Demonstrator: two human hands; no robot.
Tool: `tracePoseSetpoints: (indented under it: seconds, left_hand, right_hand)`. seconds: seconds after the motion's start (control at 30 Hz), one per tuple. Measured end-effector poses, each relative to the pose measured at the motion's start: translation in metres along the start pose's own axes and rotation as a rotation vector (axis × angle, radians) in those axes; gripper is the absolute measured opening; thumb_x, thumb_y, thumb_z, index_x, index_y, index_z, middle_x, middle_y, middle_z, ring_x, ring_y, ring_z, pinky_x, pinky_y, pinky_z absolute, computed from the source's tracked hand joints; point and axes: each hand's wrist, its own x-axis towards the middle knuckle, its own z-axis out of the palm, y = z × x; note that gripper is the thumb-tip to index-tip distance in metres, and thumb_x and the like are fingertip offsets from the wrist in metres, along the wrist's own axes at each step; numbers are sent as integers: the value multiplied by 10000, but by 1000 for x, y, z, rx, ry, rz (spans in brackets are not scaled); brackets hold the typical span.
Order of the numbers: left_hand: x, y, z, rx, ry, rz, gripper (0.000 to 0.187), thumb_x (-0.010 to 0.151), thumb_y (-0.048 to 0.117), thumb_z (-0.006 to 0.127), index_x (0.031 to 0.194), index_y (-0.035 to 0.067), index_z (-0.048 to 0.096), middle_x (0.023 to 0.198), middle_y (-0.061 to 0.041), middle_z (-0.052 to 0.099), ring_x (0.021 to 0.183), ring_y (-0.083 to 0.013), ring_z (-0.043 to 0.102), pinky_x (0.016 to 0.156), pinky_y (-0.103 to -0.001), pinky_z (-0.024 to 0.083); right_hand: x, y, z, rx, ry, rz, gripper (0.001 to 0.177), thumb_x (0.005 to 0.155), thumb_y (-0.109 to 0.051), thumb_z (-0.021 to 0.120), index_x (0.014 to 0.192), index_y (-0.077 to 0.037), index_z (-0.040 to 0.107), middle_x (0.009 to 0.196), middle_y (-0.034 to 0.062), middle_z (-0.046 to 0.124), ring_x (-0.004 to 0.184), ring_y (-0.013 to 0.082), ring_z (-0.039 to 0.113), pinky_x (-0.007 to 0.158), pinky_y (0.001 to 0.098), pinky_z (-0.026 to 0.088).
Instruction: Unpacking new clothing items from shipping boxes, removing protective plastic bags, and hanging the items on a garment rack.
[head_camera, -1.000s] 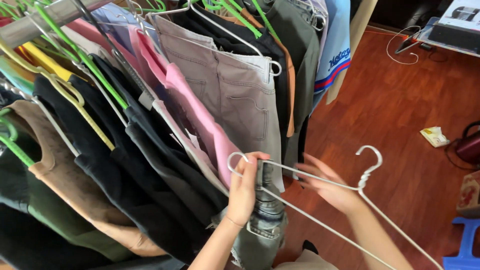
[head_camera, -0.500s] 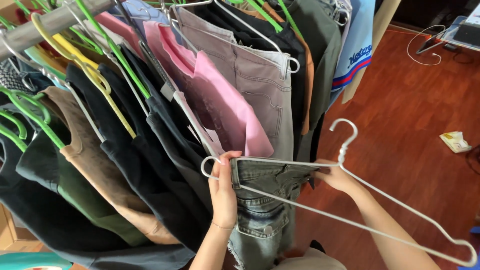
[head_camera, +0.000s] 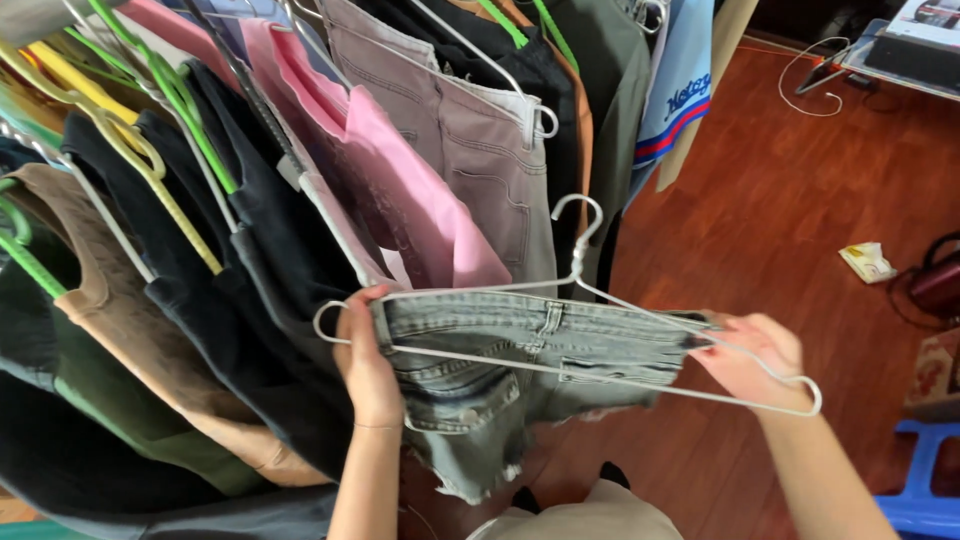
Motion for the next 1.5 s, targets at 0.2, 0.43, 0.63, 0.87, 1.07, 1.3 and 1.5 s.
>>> tracePoseSetpoints:
  seconds: [0.2, 0.43, 0.63, 0.87, 1.07, 1.3, 1.5]
  left_hand:
    - [17, 4, -11, -53, 77, -66, 300, 1082, 376, 541, 1065, 144, 729, 1052, 15, 684, 999, -115, 642, 928, -248, 480]
    - [24, 3, -13, -202, 83, -131, 333, 1091, 423, 555, 1038, 142, 725, 938, 18, 660, 861, -109, 625, 801, -243, 484]
    - [24, 13, -18, -225, 103, -156, 344, 1094, 449, 550, 1022, 156, 716, 933, -14, 700, 864, -141, 668, 799, -267, 522]
    - [26, 15, -23, -254, 168, -177, 329, 1090, 441, 548, 1028, 165, 714, 910, 19, 644, 836, -120, 617, 783, -256, 488]
    - [24, 25, -23, -320, 243, -186, 303, 1070, 437, 585, 1006, 178, 729, 928, 27, 662, 863, -124, 649, 797, -257, 509]
    - [12, 25, -35, -240, 197, -86, 367, 1067, 554, 499, 1027, 208, 615, 787, -52, 653, 722, -161, 630, 690, -269, 488]
    - [-21, 29, -19, -79, 252, 294, 445, 1085, 561, 499, 1021, 128, 578, 792, 43, 500, 678, -51, 501, 680, -198, 426]
  right_hand:
    - [-73, -56, 50, 6, -893, 20, 685, 896, -296, 707, 1272, 250, 532, 1219, 405, 652, 1013, 573, 694, 842, 690, 527]
    - [-62, -42, -59, 229, -882, 55, 837, 881, -381, 1201, 1015, -8, 464, 998, 112, 502, 795, 255, 496, 664, 420, 414]
    - [-66, -41, -43, 206, -990, -23, 879, 759, -441, 1169, 1075, 46, 509, 1103, 128, 479, 924, 267, 485, 726, 415, 465]
    - [-87, -43, 2, 219, -1087, 84, 882, 862, -301, 1218, 1153, 7, 444, 1108, 144, 454, 845, 239, 483, 748, 357, 425]
    - [-76, -36, -24, 154, -729, 47, 928, 756, -385, 1294, 1053, -44, 484, 977, 113, 507, 744, 194, 446, 652, 342, 329]
    - [-55, -51, -20, -226, -443, 90, 455, 697, -207, 954, 748, -179, 503, 709, -32, 496, 638, 151, 419, 669, 352, 305]
    - [-24, -28, -26, -554, -28, 125, 409, 934, -82, 802, 746, -208, 461, 796, -30, 609, 785, 88, 569, 652, 254, 420]
